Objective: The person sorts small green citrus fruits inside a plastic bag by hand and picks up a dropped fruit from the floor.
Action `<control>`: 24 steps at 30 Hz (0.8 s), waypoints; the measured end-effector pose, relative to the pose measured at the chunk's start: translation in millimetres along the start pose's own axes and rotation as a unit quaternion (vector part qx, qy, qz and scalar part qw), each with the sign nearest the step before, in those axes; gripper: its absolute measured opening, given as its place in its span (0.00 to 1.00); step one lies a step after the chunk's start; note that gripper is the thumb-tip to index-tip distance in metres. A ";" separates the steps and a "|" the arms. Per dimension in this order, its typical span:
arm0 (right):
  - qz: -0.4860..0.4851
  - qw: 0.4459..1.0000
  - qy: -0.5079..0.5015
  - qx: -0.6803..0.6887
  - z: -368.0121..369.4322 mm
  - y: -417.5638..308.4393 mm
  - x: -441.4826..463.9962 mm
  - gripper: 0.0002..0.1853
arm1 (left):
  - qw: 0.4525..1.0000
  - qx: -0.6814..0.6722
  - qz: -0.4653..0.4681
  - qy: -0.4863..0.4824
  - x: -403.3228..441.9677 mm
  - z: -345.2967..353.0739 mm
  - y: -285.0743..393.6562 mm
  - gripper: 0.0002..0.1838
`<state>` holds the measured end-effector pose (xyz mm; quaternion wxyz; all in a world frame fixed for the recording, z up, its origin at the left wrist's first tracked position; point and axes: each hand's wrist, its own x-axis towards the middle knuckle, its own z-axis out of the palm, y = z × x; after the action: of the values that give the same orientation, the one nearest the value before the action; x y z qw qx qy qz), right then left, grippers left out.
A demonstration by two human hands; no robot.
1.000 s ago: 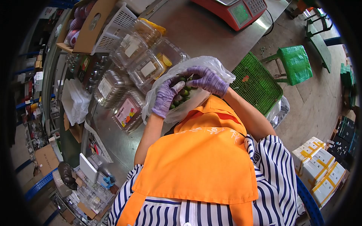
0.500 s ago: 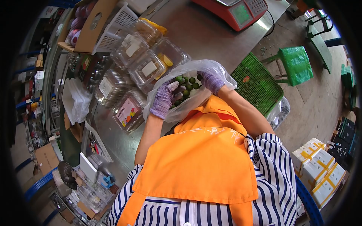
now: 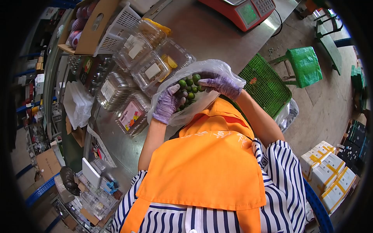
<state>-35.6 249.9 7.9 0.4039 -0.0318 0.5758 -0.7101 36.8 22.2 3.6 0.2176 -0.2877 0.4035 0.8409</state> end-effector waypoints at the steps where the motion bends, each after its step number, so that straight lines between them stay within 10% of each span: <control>1: 0.005 1.000 -0.006 -0.003 -2.6 4.5 1.5 0.24 | 1.000 -0.008 -0.004 0.009 0.5 -0.5 -0.3 0.12; 24: -0.020 0.991 0.113 -0.061 -16.1 19.3 16.5 0.20 | 0.994 -0.085 0.047 -0.049 5.9 -26.9 7.8 0.14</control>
<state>-44.5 252.4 -20.7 0.3194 0.0128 0.6595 -0.6804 36.1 -3.1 -9.6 0.1718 -0.2442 0.3324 0.8946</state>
